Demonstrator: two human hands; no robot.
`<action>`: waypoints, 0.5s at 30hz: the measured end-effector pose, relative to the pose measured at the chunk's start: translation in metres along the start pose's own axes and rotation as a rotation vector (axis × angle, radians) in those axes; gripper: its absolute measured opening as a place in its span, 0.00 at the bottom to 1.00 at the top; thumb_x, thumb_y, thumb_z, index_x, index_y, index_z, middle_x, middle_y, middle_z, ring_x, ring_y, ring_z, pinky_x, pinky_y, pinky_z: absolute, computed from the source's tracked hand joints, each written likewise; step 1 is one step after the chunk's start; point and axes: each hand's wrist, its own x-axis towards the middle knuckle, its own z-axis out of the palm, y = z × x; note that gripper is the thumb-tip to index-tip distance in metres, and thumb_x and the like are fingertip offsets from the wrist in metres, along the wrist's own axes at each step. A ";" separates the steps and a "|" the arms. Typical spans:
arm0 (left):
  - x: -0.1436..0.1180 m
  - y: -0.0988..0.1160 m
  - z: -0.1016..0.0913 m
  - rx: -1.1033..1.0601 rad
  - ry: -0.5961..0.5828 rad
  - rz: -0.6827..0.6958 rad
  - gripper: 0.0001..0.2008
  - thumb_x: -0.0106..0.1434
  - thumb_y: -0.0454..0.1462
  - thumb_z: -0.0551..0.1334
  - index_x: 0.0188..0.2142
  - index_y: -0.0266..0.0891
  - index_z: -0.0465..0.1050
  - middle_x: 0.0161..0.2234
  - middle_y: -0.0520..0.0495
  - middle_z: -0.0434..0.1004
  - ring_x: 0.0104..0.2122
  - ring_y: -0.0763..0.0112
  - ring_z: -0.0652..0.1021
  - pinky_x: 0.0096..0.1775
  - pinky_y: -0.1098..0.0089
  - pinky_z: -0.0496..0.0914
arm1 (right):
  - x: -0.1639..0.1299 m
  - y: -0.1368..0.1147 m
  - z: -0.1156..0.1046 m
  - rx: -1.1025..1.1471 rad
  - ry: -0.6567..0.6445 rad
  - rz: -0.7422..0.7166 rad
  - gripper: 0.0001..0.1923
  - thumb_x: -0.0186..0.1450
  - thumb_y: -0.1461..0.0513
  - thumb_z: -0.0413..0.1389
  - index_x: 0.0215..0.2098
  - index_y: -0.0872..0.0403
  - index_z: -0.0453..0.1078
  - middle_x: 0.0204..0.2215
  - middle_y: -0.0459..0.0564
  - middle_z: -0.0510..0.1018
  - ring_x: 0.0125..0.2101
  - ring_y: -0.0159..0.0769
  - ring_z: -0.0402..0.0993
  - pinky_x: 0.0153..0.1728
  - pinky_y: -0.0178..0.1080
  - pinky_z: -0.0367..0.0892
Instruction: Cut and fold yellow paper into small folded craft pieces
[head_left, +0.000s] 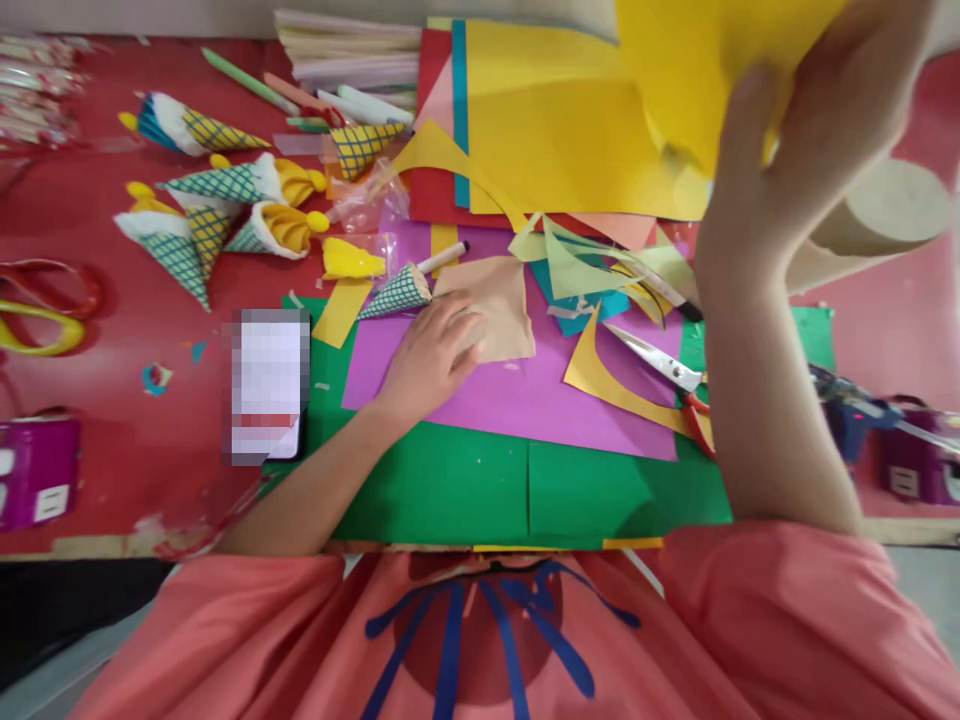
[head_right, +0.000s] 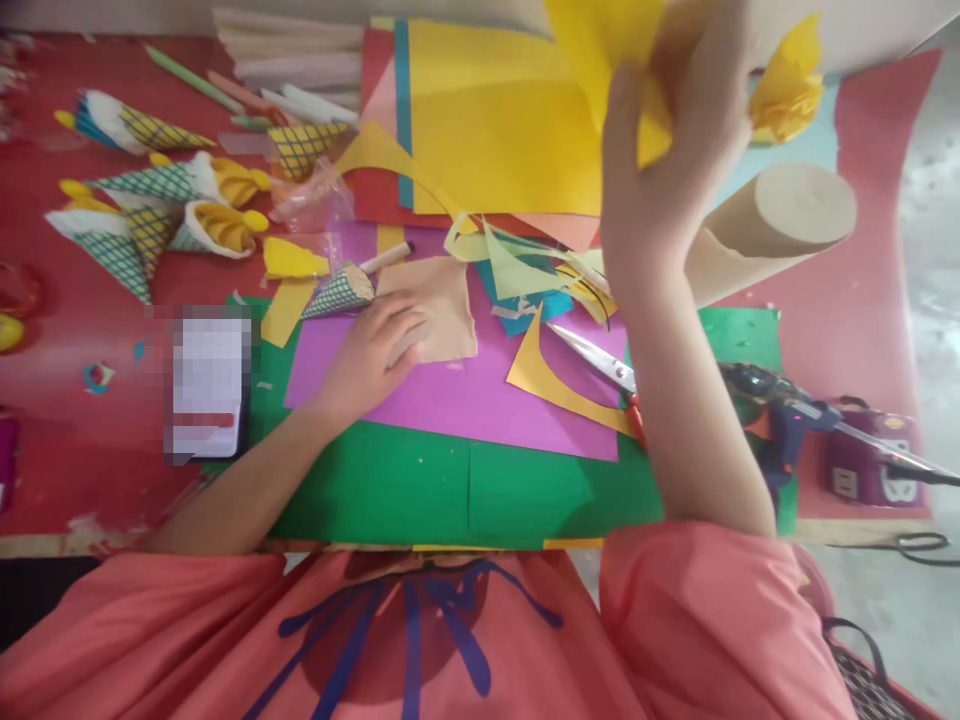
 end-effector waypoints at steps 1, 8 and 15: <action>-0.001 -0.001 -0.001 -0.084 0.034 -0.017 0.18 0.68 0.41 0.52 0.53 0.36 0.68 0.55 0.38 0.69 0.59 0.58 0.67 0.61 0.55 0.61 | -0.019 -0.008 0.001 -0.003 0.004 -0.008 0.17 0.72 0.65 0.40 0.47 0.55 0.69 0.52 0.51 0.76 0.57 0.40 0.69 0.55 0.46 0.68; -0.005 0.007 -0.007 -0.560 0.213 -0.198 0.33 0.67 0.58 0.38 0.65 0.49 0.47 0.61 0.41 0.64 0.63 0.58 0.64 0.57 0.56 0.66 | -0.150 -0.042 0.036 -0.091 -0.014 -0.271 0.14 0.64 0.68 0.52 0.46 0.50 0.70 0.48 0.54 0.79 0.49 0.45 0.76 0.42 0.48 0.75; 0.003 0.012 -0.015 -0.588 0.052 -0.269 0.30 0.65 0.48 0.55 0.63 0.43 0.50 0.56 0.38 0.70 0.53 0.56 0.75 0.51 0.55 0.73 | -0.179 -0.031 0.028 -0.110 -0.112 -0.219 0.20 0.63 0.69 0.54 0.54 0.54 0.66 0.50 0.60 0.77 0.51 0.50 0.74 0.46 0.52 0.74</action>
